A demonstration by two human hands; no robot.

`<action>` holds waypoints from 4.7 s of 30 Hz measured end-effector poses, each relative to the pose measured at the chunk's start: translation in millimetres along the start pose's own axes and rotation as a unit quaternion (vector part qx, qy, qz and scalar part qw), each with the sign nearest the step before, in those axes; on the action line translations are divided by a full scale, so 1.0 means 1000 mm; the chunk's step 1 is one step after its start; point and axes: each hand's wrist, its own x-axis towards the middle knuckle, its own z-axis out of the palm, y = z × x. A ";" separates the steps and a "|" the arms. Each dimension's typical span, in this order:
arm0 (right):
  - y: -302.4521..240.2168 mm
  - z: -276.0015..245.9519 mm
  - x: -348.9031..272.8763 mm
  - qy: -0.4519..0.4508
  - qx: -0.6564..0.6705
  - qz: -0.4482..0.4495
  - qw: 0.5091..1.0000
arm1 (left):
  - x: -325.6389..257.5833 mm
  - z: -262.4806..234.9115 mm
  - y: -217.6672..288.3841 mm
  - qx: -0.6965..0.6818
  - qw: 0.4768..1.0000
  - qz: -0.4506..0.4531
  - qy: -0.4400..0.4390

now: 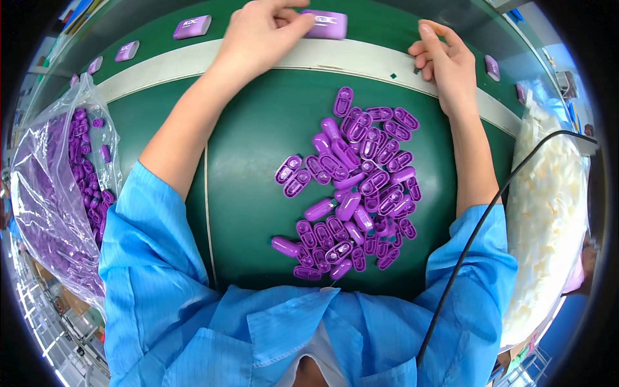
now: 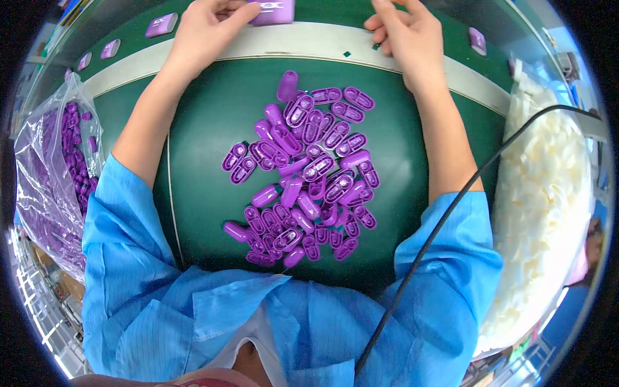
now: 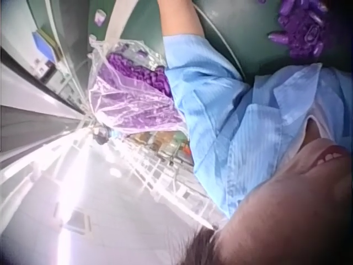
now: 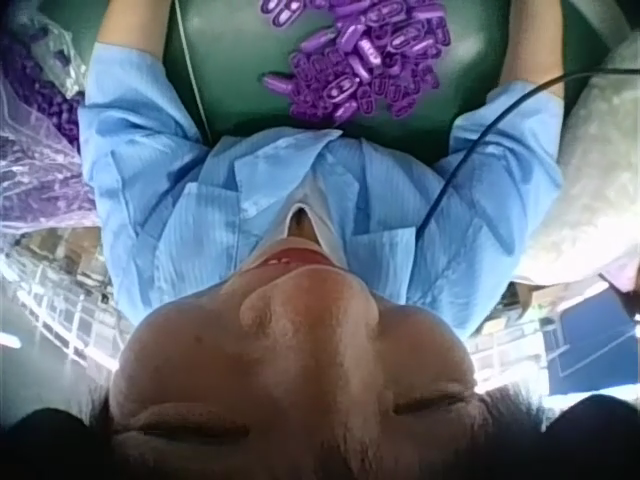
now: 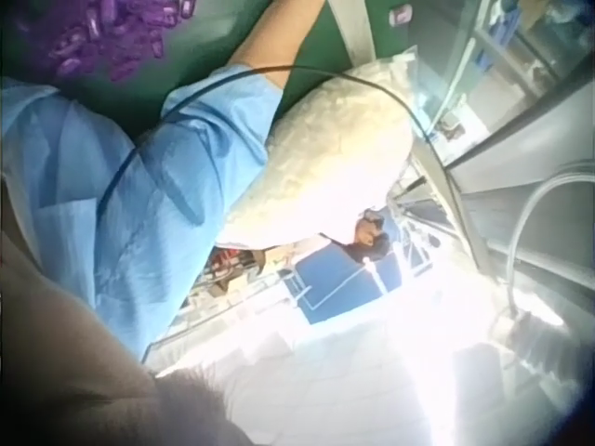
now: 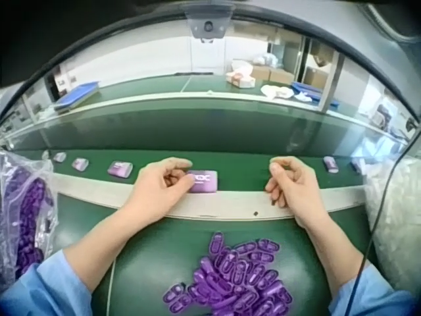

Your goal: The person assembles small purple plastic clips into plastic housings by hand at a factory workstation.

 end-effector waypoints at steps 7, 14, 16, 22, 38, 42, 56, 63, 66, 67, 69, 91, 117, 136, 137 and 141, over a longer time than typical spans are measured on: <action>0.051 -0.095 0.051 0.269 -0.382 -0.178 0.866 | -0.010 -0.013 -0.012 0.154 0.969 0.175 0.086; 0.057 -0.120 0.052 0.183 -0.604 -0.130 0.765 | -0.052 0.010 0.035 0.166 0.953 0.200 -0.153; 0.033 -0.084 0.044 0.118 -0.571 -0.227 0.780 | -0.055 0.010 0.031 0.120 0.958 0.202 -0.165; -0.023 -0.010 0.000 0.041 -0.445 -0.285 0.848 | -0.054 0.017 0.023 0.037 0.974 0.190 -0.122; -0.021 0.030 -0.031 -0.261 0.313 0.106 0.907 | -0.029 0.013 0.005 -0.350 0.921 -0.030 -0.170; -0.023 0.030 -0.032 -0.261 0.313 0.093 0.909 | -0.031 0.011 0.007 -0.335 0.927 -0.019 -0.169; -0.021 0.022 -0.025 -0.271 0.277 0.079 0.919 | -0.031 0.014 0.006 -0.318 0.936 -0.017 -0.152; -0.021 0.034 -0.034 -0.191 0.161 0.009 0.968 | -0.029 0.012 0.002 -0.372 0.919 -0.014 -0.130; -0.025 0.035 -0.036 -0.192 0.128 0.030 0.973 | -0.029 0.016 -0.001 -0.358 0.929 -0.017 -0.096; -0.025 0.033 -0.036 -0.192 0.129 0.035 0.972 | -0.028 0.016 0.000 -0.337 0.937 -0.001 -0.090; -0.026 0.032 -0.035 -0.216 0.099 0.011 0.971 | -0.030 0.017 0.002 -0.300 0.951 0.033 -0.071; -0.029 0.030 -0.039 -0.199 0.055 -0.045 0.977 | -0.039 0.007 0.015 -0.039 0.986 0.158 -0.039; 0.022 -0.017 0.024 0.058 -0.158 -0.115 0.979 | -0.006 -0.002 -0.014 0.201 0.920 0.285 0.178; -0.031 -0.011 -0.001 -0.114 -0.154 -0.023 0.981 | -0.036 0.011 0.010 -0.232 0.953 -0.041 -0.190; -0.032 -0.003 -0.007 -0.193 0.082 0.025 0.978 | -0.036 0.011 0.009 -0.234 0.953 -0.043 -0.186; -0.026 0.027 -0.027 -0.186 0.211 0.082 0.956 | -0.032 0.011 0.005 -0.341 0.926 -0.053 -0.151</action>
